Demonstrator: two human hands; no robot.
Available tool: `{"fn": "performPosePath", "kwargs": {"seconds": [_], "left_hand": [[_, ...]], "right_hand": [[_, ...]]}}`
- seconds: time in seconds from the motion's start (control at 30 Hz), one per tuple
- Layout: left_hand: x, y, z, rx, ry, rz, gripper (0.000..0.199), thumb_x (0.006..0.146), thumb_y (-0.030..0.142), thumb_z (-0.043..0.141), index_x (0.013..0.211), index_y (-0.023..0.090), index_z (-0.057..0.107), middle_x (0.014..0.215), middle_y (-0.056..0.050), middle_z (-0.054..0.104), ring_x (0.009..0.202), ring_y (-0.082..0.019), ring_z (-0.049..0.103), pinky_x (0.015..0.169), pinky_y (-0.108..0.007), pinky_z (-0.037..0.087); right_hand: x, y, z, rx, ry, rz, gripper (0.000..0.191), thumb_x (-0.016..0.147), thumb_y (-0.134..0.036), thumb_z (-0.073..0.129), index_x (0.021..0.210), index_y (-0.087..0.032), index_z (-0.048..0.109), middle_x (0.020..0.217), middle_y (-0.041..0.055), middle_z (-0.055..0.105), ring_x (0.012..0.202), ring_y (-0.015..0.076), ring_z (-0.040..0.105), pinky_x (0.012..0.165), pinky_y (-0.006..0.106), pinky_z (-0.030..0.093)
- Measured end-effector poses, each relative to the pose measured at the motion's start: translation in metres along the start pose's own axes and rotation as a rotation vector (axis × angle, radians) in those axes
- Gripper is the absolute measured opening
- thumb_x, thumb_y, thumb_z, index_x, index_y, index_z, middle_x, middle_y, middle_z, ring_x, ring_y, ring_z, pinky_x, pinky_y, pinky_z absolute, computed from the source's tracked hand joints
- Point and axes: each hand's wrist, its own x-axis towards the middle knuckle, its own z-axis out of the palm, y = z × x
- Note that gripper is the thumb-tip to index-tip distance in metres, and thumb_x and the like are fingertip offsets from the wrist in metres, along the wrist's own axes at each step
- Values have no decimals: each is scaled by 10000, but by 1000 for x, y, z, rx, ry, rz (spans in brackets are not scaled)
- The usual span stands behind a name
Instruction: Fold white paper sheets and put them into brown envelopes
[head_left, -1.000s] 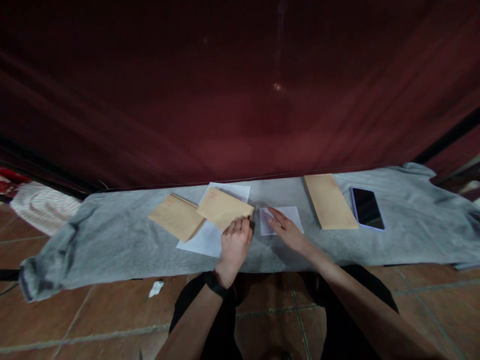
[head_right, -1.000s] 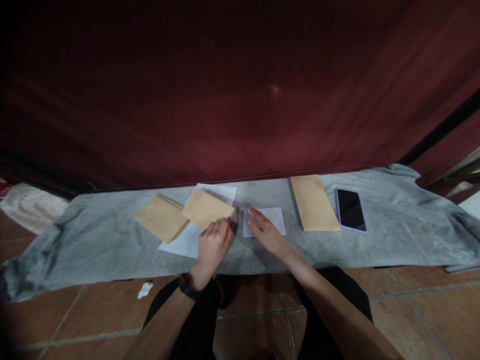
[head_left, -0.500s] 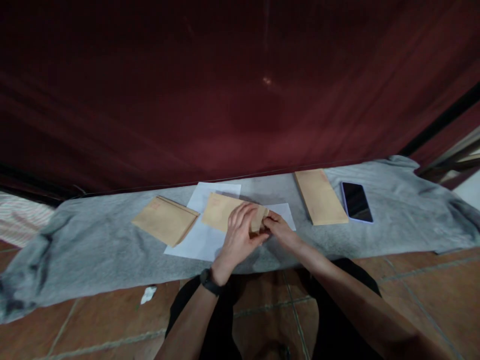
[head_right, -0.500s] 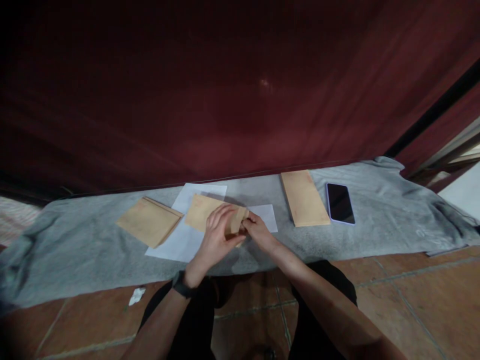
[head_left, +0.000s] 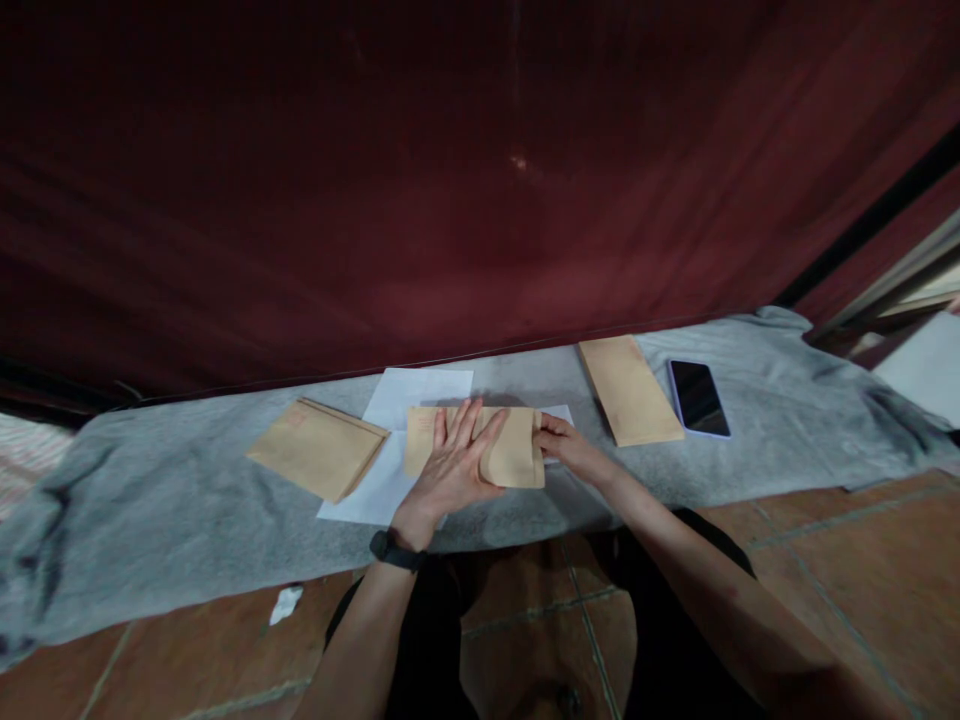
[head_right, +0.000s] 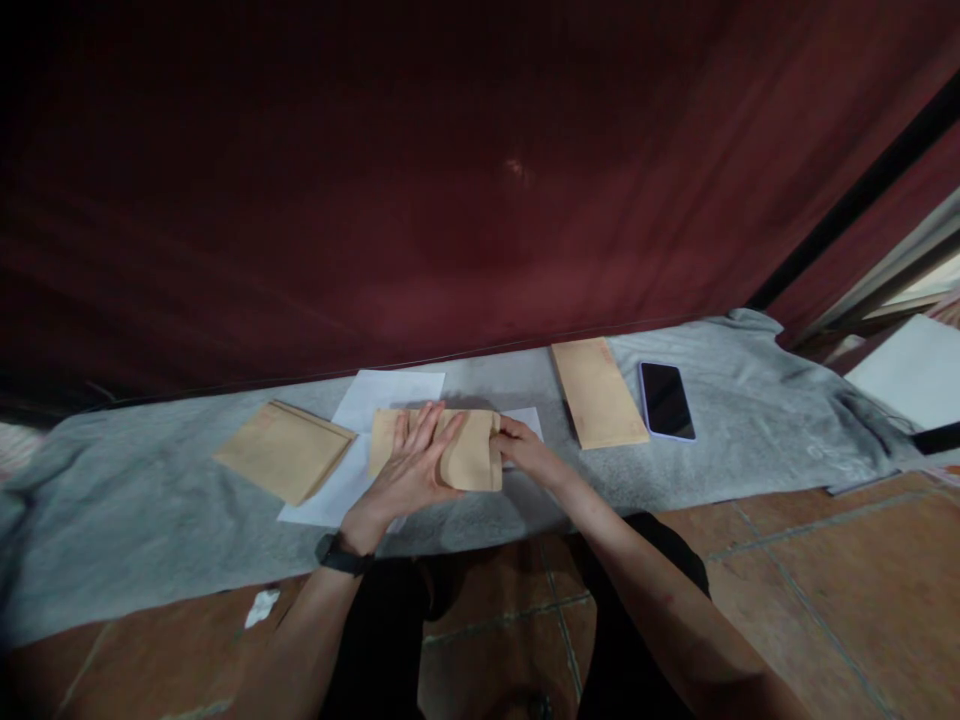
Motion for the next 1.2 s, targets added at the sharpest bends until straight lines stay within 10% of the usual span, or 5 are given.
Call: {"fn": "performPosePath", "kwargs": {"seconds": [0.6, 0.83, 1.07, 1.2], "left_hand": [[-2, 3, -1, 34, 73, 30, 1114, 727, 556, 790, 1604, 207, 199, 1608, -209, 308, 1499, -396, 273, 1226, -640, 103], [-1, 9, -6, 56, 171, 19, 876, 831, 343, 690, 1588, 234, 262, 1430, -155, 510, 1388, -354, 432, 1237, -609, 143], [4, 8, -2, 78, 173, -54, 962, 818, 400, 712, 1603, 189, 197, 1383, -173, 519, 1280, -372, 480, 1179, -577, 278], [5, 7, 0, 60, 162, -111, 1045, 789, 417, 744, 1613, 176, 148, 1365, -170, 524, 1229, -372, 492, 1137, -556, 328]], "right_hand": [[0, 5, -16, -193, -45, -79, 302, 709, -400, 756, 912, -182, 707, 807, 6, 719, 759, 172, 646, 707, 277, 505], [4, 8, -21, -270, 160, -68, 213, 731, -302, 658, 900, -180, 699, 727, -3, 668, 627, 141, 581, 581, 252, 468], [-16, -29, -27, -400, 455, -433, 261, 857, -382, 631, 1063, -232, 690, 1059, 59, 695, 974, 206, 638, 911, 351, 508], [-30, -39, -30, -292, 241, -349, 247, 909, -401, 563, 972, -213, 709, 913, 49, 712, 837, 202, 655, 828, 362, 532]]}}
